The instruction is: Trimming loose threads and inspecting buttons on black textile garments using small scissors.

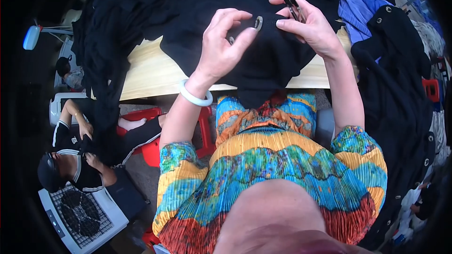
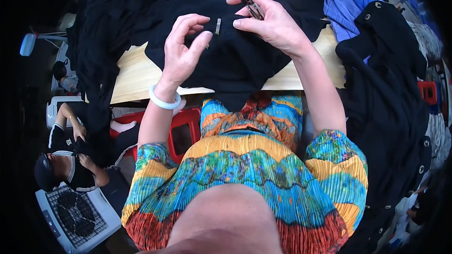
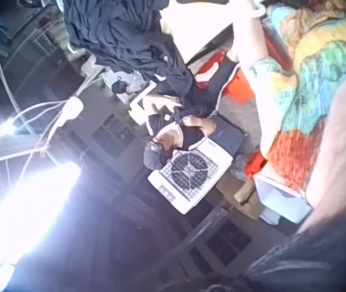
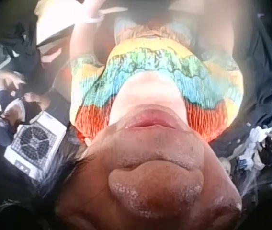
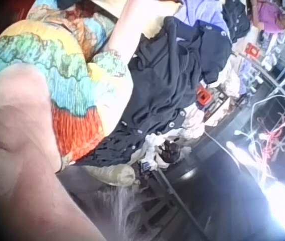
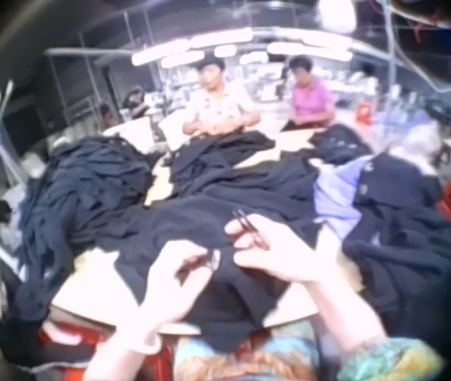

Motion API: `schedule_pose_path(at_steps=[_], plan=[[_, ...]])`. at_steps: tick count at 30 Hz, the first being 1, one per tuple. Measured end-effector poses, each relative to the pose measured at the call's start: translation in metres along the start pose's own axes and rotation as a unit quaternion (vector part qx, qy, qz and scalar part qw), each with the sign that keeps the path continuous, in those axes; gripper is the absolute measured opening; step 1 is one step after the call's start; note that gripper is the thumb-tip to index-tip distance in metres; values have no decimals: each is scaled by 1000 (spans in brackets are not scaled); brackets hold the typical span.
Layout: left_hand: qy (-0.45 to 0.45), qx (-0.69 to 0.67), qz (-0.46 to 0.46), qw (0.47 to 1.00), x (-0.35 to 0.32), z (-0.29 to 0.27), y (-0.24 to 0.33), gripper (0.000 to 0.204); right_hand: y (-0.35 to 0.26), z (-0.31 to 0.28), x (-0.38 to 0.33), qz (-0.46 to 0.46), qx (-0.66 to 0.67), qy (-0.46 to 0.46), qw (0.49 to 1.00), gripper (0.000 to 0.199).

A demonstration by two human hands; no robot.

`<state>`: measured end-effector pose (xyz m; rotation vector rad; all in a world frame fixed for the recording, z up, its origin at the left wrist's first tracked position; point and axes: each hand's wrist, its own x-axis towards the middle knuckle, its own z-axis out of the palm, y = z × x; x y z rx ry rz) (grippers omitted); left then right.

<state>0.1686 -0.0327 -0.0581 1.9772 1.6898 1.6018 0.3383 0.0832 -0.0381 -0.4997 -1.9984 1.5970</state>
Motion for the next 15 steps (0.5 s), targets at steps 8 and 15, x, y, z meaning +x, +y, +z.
schedule_pose_path(at_steps=[8,15], plan=[[-53,-212,-174,960,-5,6,1,41,-4,9,-4,-76,-14,-34,996,38],[-47,-223,-285,931,-9,12,7,24,3,11,-5,-84,-20,-51,995,40]])
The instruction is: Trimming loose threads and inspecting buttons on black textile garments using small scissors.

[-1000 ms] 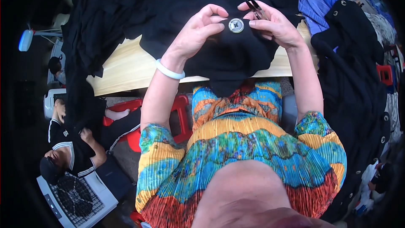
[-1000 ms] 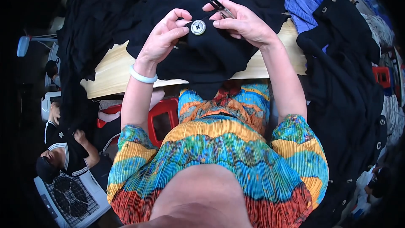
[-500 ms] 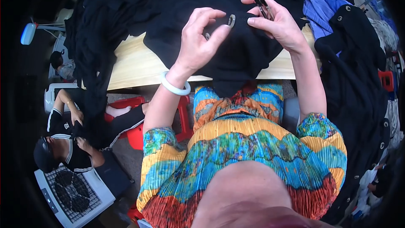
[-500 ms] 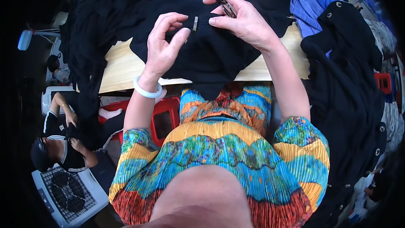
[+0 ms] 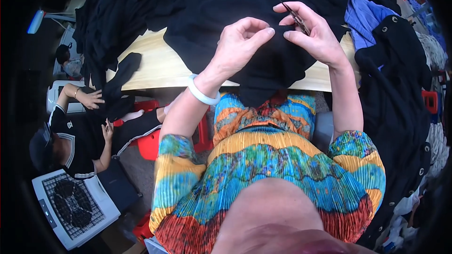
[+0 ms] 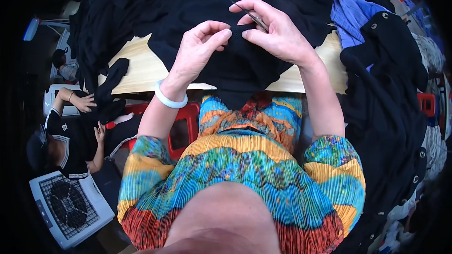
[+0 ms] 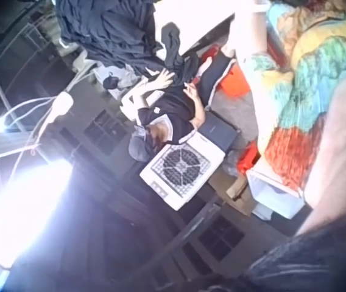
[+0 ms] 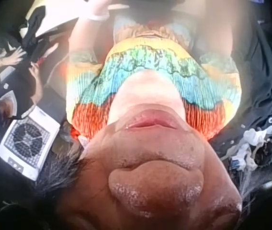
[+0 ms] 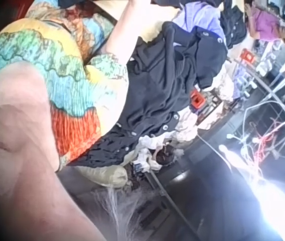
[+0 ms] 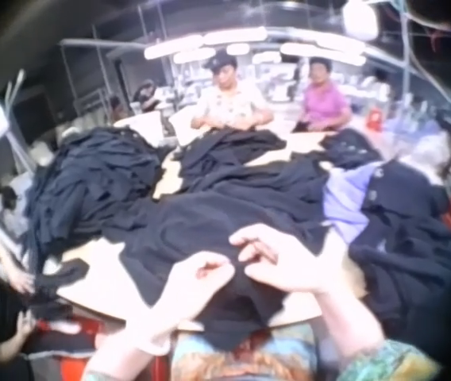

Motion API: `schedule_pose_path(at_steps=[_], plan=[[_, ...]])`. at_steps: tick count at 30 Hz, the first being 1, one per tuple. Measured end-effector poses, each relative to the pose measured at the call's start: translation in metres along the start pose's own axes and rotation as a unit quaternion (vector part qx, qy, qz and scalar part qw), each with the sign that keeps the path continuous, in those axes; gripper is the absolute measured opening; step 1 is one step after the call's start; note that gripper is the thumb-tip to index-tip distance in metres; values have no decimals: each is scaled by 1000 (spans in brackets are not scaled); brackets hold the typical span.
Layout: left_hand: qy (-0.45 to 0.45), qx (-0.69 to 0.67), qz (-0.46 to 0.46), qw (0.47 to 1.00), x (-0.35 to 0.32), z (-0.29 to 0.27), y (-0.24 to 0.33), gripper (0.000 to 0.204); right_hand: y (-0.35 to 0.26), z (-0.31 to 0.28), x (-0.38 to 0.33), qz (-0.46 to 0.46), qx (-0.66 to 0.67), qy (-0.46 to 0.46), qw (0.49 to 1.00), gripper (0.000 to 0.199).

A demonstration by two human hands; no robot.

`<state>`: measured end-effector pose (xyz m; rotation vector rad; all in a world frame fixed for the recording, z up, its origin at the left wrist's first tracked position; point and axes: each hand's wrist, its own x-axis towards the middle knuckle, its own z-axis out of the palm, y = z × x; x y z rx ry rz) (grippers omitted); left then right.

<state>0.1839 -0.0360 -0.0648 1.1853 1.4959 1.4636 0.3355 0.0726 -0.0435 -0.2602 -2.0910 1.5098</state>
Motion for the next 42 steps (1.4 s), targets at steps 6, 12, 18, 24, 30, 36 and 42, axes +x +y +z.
schedule_pose_path(at_steps=[6,12,18,24,30,36,42], plan=[[17,49,1,999,5,1,1,19,0,4,0,6,-42,-11,999,41],[2,-15,-37,999,4,1,1,16,5,1,-2,3,-11,-1,1000,39],[22,-27,-4,999,8,-1,-10,14,11,-6,-2,36,21,35,999,37],[-43,16,161,986,23,1,-30,9,34,-16,0,129,161,104,973,35],[-128,-10,74,989,38,0,-33,14,49,-20,-1,154,136,130,970,36],[-201,-180,-89,959,49,2,-34,9,62,-16,-7,148,-18,164,975,36],[-157,-267,-156,938,58,2,-35,7,44,-7,-23,60,-336,214,915,30]])
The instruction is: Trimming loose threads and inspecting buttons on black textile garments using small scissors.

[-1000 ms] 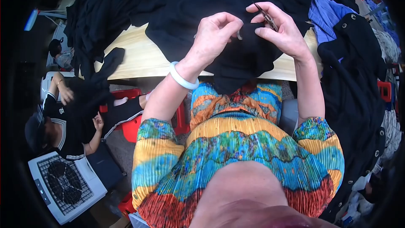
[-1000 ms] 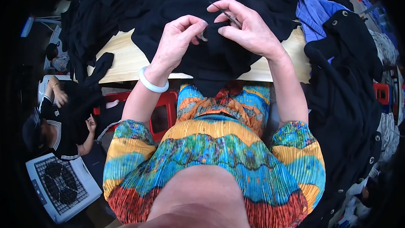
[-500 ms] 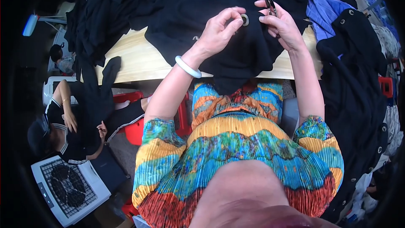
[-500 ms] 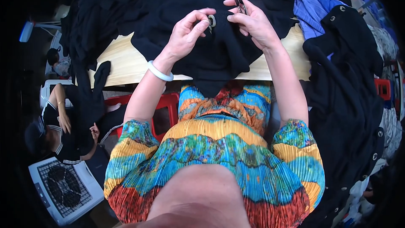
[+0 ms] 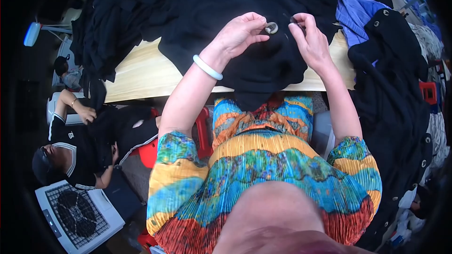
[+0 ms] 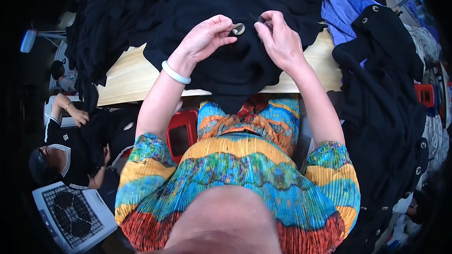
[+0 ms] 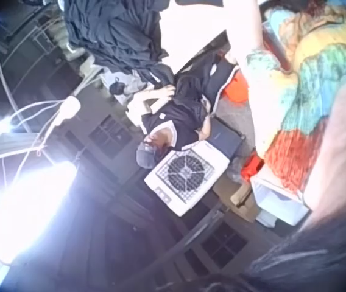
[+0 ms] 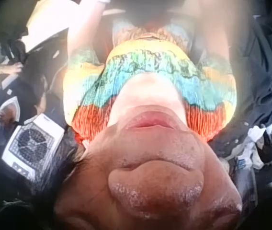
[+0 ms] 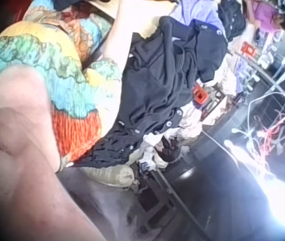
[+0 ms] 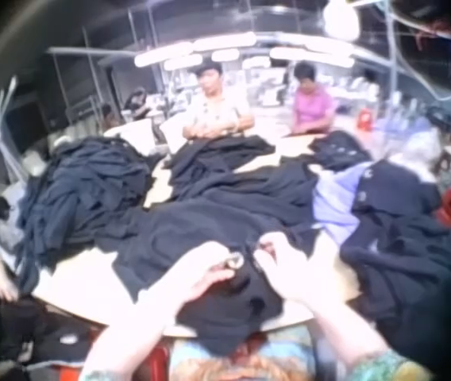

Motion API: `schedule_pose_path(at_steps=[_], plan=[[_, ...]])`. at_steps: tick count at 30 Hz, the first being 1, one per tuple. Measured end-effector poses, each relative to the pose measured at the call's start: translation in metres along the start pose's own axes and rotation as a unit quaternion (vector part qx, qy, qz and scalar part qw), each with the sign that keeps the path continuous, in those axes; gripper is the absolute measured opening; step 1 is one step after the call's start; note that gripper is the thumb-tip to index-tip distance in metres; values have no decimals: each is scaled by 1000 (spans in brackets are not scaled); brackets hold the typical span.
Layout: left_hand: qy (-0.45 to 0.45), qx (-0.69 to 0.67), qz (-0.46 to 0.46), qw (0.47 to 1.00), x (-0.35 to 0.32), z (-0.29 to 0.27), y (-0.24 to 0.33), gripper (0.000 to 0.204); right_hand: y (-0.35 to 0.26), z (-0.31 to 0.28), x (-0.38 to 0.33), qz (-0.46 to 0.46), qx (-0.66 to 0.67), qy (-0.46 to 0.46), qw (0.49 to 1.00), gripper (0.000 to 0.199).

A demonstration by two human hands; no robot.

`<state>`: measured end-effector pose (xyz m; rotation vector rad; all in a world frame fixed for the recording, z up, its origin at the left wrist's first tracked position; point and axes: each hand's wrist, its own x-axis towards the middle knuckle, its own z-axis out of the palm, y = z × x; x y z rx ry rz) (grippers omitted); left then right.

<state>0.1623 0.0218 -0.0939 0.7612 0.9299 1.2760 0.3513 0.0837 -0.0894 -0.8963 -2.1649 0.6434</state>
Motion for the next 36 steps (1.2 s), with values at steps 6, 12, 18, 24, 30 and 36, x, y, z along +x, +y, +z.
schedule_pose_path(at_steps=[6,12,18,24,30,36], plan=[[13,-2,12,1000,3,3,-1,6,-18,-10,-9,-45,-41,-57,997,24],[16,18,9,1000,0,14,-2,6,-17,-8,-4,-59,-73,-75,993,21],[21,23,6,999,1,14,-1,6,-14,-4,-5,-63,-62,-62,994,19],[22,6,27,999,-3,11,8,8,11,9,-3,30,194,-1,981,40],[39,104,61,992,-11,14,24,10,5,10,-4,81,443,-82,889,47],[-43,373,151,914,-11,-16,16,45,-15,-17,4,51,427,-67,900,46]])
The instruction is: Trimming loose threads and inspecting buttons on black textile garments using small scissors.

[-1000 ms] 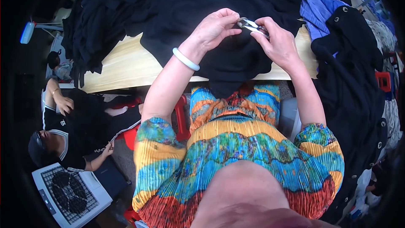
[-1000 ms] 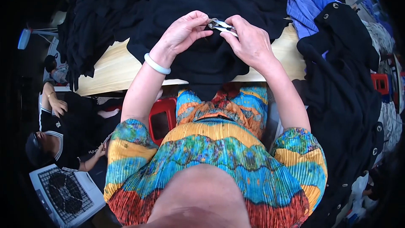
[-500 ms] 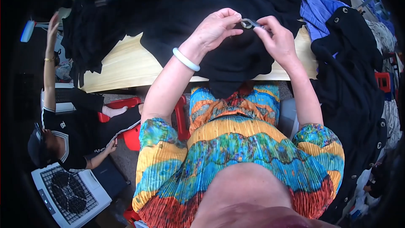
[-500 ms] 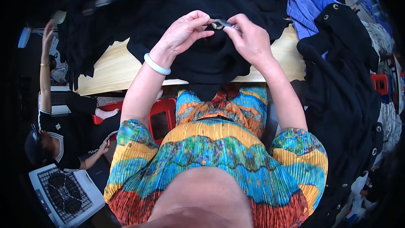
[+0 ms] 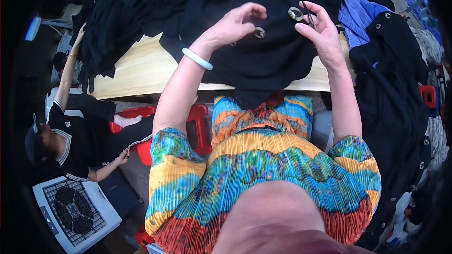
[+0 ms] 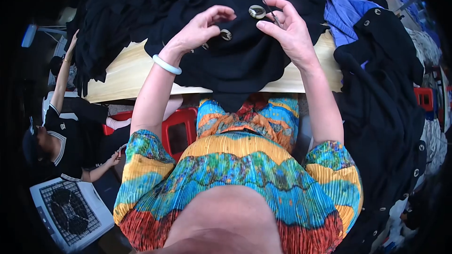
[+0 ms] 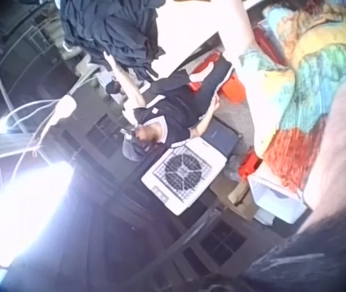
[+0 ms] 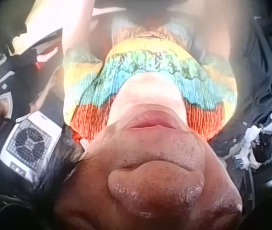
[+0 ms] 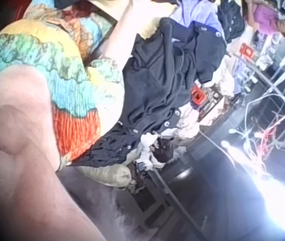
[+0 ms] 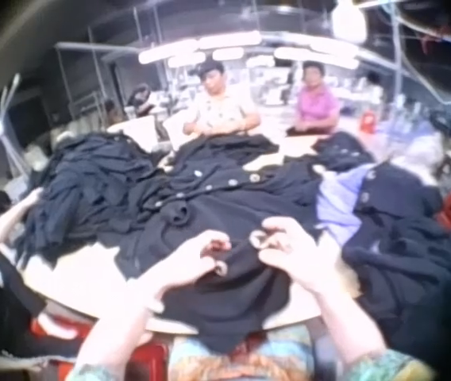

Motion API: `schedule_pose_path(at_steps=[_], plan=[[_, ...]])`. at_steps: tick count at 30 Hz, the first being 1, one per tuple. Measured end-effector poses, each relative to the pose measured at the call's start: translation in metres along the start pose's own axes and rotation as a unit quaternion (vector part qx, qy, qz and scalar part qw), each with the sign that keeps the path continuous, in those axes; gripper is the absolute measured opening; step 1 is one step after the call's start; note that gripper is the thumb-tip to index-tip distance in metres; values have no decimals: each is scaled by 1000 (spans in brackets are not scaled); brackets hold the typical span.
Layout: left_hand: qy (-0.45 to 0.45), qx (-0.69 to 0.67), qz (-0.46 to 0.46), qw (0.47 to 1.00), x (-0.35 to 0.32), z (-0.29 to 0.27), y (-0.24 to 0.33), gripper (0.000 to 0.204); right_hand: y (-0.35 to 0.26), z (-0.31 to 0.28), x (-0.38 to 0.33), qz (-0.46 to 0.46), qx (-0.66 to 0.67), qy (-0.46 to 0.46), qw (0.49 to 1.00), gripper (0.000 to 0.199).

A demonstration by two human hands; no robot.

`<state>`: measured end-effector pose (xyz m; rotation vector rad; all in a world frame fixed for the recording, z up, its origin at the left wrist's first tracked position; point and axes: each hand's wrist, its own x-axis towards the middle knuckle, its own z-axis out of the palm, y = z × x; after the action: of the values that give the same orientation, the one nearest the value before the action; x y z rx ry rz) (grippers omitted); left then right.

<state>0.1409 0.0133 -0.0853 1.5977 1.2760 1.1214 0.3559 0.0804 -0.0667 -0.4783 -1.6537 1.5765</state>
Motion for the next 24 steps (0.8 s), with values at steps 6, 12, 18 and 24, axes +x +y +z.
schedule_pose_path(at_steps=[6,12,18,24], plan=[[-34,-38,-114,992,-11,-7,8,17,-17,-16,13,-19,-16,68,997,46],[-29,-279,-53,958,-11,-2,67,19,-28,-30,22,-62,14,93,994,40],[6,-374,-69,925,-14,5,39,24,-13,-20,15,-28,-82,41,995,45],[-30,-358,-94,928,-11,6,33,25,-17,1,18,29,-24,-127,991,44]])
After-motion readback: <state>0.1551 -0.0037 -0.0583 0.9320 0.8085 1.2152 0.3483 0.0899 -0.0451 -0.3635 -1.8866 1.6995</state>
